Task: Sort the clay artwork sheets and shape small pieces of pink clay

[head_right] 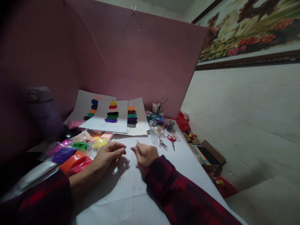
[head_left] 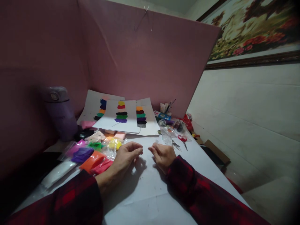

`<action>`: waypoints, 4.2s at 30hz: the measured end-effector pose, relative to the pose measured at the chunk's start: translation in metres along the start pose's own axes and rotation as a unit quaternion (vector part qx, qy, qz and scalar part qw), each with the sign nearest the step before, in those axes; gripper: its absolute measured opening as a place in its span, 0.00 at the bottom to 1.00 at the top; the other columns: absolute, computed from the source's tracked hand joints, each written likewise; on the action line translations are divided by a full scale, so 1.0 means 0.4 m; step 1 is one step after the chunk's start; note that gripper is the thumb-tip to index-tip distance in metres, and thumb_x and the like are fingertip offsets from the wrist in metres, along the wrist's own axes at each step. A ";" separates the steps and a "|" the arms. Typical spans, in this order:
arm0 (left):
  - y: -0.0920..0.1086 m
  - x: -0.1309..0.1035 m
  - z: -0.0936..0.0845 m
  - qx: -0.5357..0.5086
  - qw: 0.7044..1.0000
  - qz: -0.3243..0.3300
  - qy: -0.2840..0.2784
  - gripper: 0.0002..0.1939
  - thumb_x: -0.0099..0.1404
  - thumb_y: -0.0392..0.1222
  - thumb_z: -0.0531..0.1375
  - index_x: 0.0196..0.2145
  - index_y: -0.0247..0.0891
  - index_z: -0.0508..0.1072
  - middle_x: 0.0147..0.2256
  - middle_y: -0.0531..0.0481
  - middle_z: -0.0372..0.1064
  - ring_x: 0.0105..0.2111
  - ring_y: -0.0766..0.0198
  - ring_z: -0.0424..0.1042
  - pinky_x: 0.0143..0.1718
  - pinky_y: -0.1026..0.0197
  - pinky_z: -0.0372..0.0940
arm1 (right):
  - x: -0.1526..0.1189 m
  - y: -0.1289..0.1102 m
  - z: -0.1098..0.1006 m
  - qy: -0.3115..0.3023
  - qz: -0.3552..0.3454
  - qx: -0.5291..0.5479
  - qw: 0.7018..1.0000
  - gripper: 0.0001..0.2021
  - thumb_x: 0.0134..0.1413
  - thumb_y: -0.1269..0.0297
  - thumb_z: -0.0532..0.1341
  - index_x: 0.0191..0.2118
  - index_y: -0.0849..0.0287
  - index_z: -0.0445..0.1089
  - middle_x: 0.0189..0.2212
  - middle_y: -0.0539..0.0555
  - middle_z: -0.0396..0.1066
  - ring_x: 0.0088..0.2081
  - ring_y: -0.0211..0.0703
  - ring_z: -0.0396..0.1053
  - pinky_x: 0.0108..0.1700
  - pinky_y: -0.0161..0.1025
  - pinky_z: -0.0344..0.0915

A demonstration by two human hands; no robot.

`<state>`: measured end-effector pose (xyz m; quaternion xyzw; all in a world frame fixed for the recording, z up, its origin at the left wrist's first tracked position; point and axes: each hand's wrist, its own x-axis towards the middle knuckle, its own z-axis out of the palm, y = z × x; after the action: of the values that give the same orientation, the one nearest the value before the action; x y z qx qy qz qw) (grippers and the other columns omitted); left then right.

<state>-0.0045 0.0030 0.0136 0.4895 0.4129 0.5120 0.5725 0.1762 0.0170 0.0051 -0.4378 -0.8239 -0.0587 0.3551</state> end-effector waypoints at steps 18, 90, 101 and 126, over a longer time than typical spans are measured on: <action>0.017 -0.010 0.014 0.003 0.999 -0.029 -0.038 0.13 0.49 0.41 0.65 0.32 0.32 0.72 0.26 0.50 0.71 0.20 0.71 0.64 0.23 0.66 0.57 | -0.002 0.022 0.031 0.019 0.022 0.043 0.999 0.21 0.64 0.57 0.47 0.24 0.60 0.66 0.16 0.51 0.65 0.19 0.37 0.63 0.25 0.34 0.54; -0.009 -0.002 -0.004 0.094 0.994 0.003 -0.063 0.24 0.58 0.61 0.55 0.25 0.35 0.68 0.15 0.58 0.55 0.16 0.72 0.49 0.18 0.66 0.41 | -0.003 -0.033 0.003 -0.086 0.089 0.316 0.941 0.19 0.60 0.54 0.53 0.24 0.62 0.68 0.12 0.47 0.60 0.16 0.32 0.58 0.20 0.31 0.56; -0.013 0.003 -0.002 0.053 0.998 -0.012 -0.032 0.18 0.48 0.50 0.68 0.25 0.35 0.66 0.19 0.57 0.61 0.17 0.73 0.57 0.17 0.68 0.50 | -0.004 -0.026 0.003 -0.096 0.091 0.298 0.945 0.18 0.61 0.55 0.52 0.26 0.61 0.69 0.13 0.47 0.63 0.16 0.32 0.59 0.20 0.29 0.56; -0.011 -0.004 0.000 0.002 0.996 -0.015 -0.088 0.18 0.54 0.52 0.65 0.28 0.35 0.66 0.19 0.56 0.61 0.17 0.74 0.55 0.18 0.69 0.47 | -0.006 -0.027 0.001 -0.101 0.081 0.296 0.946 0.18 0.61 0.55 0.51 0.26 0.61 0.68 0.14 0.47 0.62 0.17 0.32 0.58 0.21 0.30 0.55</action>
<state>-0.0041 0.0015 0.0094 0.5275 0.3696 0.4572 0.6133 0.1686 0.0091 0.0056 -0.3814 -0.7976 0.2613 0.3873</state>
